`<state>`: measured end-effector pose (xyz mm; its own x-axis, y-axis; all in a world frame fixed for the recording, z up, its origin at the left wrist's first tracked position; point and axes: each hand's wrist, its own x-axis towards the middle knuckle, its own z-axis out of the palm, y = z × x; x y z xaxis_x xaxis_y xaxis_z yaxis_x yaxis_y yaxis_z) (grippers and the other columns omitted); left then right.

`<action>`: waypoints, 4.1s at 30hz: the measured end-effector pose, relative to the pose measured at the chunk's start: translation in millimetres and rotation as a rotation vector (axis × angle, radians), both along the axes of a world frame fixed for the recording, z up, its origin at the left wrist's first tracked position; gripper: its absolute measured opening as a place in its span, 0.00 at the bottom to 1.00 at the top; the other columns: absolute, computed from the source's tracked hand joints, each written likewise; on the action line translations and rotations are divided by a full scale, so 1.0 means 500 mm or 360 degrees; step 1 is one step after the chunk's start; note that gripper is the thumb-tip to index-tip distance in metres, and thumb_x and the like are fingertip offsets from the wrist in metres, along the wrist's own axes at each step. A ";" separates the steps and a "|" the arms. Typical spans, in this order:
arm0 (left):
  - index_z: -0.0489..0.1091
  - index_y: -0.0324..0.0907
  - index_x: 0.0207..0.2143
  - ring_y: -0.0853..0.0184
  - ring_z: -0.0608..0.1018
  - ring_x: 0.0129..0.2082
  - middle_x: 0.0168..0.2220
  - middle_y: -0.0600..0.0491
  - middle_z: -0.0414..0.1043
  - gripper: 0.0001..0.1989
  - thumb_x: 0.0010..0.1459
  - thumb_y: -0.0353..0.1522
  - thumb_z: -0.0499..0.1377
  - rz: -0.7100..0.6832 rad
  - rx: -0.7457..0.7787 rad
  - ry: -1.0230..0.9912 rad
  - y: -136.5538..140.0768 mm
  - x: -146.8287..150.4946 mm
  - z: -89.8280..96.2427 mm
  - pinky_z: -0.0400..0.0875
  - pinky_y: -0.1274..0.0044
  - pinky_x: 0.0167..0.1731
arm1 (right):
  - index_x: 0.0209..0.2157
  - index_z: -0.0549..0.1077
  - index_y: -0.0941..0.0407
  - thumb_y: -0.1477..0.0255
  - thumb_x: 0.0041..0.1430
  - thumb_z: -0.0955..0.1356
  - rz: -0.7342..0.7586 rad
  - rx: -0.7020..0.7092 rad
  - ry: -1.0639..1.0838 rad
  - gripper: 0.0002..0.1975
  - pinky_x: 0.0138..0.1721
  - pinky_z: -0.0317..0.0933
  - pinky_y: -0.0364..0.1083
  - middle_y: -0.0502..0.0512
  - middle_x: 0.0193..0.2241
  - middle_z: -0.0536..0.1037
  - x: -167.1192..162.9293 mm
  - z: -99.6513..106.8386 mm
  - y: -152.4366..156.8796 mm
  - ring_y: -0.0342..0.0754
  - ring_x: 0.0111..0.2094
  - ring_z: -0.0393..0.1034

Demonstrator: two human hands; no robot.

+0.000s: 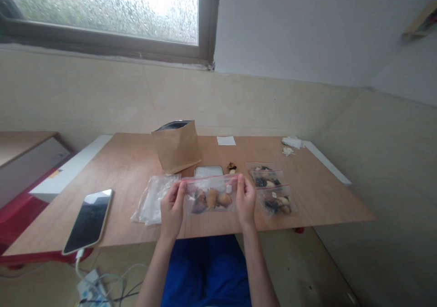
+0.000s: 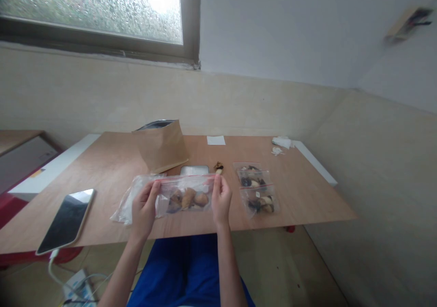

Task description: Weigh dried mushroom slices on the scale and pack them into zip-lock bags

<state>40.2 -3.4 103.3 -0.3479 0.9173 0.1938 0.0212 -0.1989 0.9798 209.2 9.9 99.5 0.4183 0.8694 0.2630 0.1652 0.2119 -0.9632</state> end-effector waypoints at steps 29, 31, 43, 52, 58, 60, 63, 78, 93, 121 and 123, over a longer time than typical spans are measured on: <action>0.70 0.41 0.30 0.69 0.73 0.30 0.28 0.54 0.72 0.15 0.54 0.44 0.55 -0.0035 -0.0040 0.0051 -0.004 0.009 -0.009 0.66 0.80 0.31 | 0.29 0.72 0.58 0.57 0.53 0.66 0.0198 -0.0006 0.0228 0.17 0.26 0.61 0.41 0.53 0.26 0.77 -0.020 -0.009 -0.003 0.44 0.26 0.69; 0.70 0.41 0.32 0.68 0.74 0.31 0.29 0.54 0.73 0.14 0.53 0.43 0.56 -0.0063 -0.0062 0.0073 -0.003 0.006 -0.015 0.67 0.80 0.31 | 0.29 0.72 0.58 0.57 0.53 0.67 0.0184 -0.0003 0.0249 0.17 0.26 0.60 0.41 0.54 0.26 0.77 -0.018 -0.010 -0.003 0.44 0.26 0.69; 0.70 0.42 0.32 0.68 0.74 0.35 0.32 0.55 0.73 0.10 0.55 0.39 0.56 0.0156 0.0117 0.0364 -0.008 -0.004 -0.022 0.66 0.79 0.37 | 0.25 0.70 0.57 0.60 0.52 0.67 0.0162 0.0029 0.0204 0.14 0.33 0.61 0.43 0.52 0.24 0.75 -0.022 -0.013 -0.005 0.46 0.28 0.69; 0.67 0.41 0.30 0.71 0.72 0.28 0.27 0.56 0.70 0.13 0.54 0.42 0.57 0.0203 0.0057 0.0011 -0.007 0.013 -0.025 0.66 0.80 0.30 | 0.28 0.74 0.57 0.60 0.50 0.69 0.0542 -0.0032 0.0417 0.13 0.36 0.64 0.44 0.53 0.28 0.78 -0.013 -0.021 -0.002 0.46 0.32 0.71; 0.68 0.41 0.31 0.71 0.73 0.28 0.27 0.56 0.71 0.13 0.53 0.43 0.57 0.0070 0.0031 -0.0104 -0.011 0.023 -0.017 0.67 0.80 0.31 | 0.27 0.76 0.57 0.62 0.47 0.72 0.0441 -0.0046 0.0449 0.12 0.36 0.65 0.45 0.53 0.27 0.78 -0.020 -0.025 -0.002 0.46 0.31 0.72; 0.69 0.41 0.33 0.69 0.74 0.32 0.30 0.55 0.72 0.14 0.52 0.42 0.58 -0.0019 0.0021 -0.0121 -0.011 0.024 -0.016 0.67 0.79 0.34 | 0.28 0.76 0.57 0.62 0.47 0.72 0.0402 -0.0042 0.0476 0.12 0.36 0.66 0.45 0.53 0.27 0.78 -0.021 -0.024 -0.002 0.46 0.31 0.72; 0.71 0.40 0.33 0.66 0.75 0.35 0.33 0.52 0.74 0.15 0.49 0.42 0.61 -0.0087 -0.0019 -0.0123 -0.008 0.025 -0.017 0.68 0.77 0.37 | 0.28 0.76 0.57 0.62 0.46 0.72 0.0377 -0.0058 0.0522 0.12 0.34 0.66 0.44 0.53 0.26 0.78 -0.020 -0.021 -0.001 0.45 0.29 0.72; 0.73 0.39 0.28 0.68 0.73 0.28 0.28 0.53 0.73 0.12 0.47 0.40 0.62 0.0008 0.0001 -0.0062 -0.013 0.016 -0.007 0.67 0.79 0.28 | 0.27 0.76 0.57 0.65 0.51 0.70 0.0426 0.0003 0.0262 0.09 0.33 0.62 0.43 0.51 0.25 0.76 -0.010 -0.007 -0.012 0.45 0.29 0.69; 0.72 0.38 0.30 0.68 0.75 0.27 0.28 0.52 0.73 0.13 0.49 0.40 0.61 -0.0261 -0.0054 -0.0044 -0.010 0.014 -0.004 0.69 0.79 0.27 | 0.26 0.73 0.56 0.64 0.47 0.71 0.0609 -0.0041 0.0301 0.09 0.27 0.62 0.41 0.49 0.23 0.73 -0.015 -0.005 -0.012 0.43 0.26 0.67; 0.74 0.41 0.27 0.68 0.74 0.28 0.27 0.52 0.72 0.12 0.49 0.40 0.61 -0.0376 -0.0046 0.0173 -0.014 0.014 0.011 0.68 0.79 0.28 | 0.29 0.74 0.55 0.65 0.50 0.69 0.0784 -0.0026 0.0152 0.08 0.32 0.65 0.43 0.51 0.26 0.76 -0.022 0.012 -0.014 0.45 0.28 0.71; 0.74 0.41 0.26 0.69 0.73 0.28 0.27 0.52 0.72 0.11 0.48 0.40 0.62 -0.0389 -0.0040 0.0166 -0.015 0.014 0.012 0.67 0.80 0.27 | 0.28 0.75 0.55 0.65 0.50 0.69 0.0822 -0.0020 0.0147 0.08 0.32 0.65 0.43 0.51 0.26 0.76 -0.025 0.010 -0.013 0.45 0.28 0.71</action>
<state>47.1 -10.7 109.2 -0.0948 0.9766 0.1930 0.0767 -0.1861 0.9795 196.8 3.2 104.4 -0.0446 0.9714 0.2332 -0.0436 0.2313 -0.9719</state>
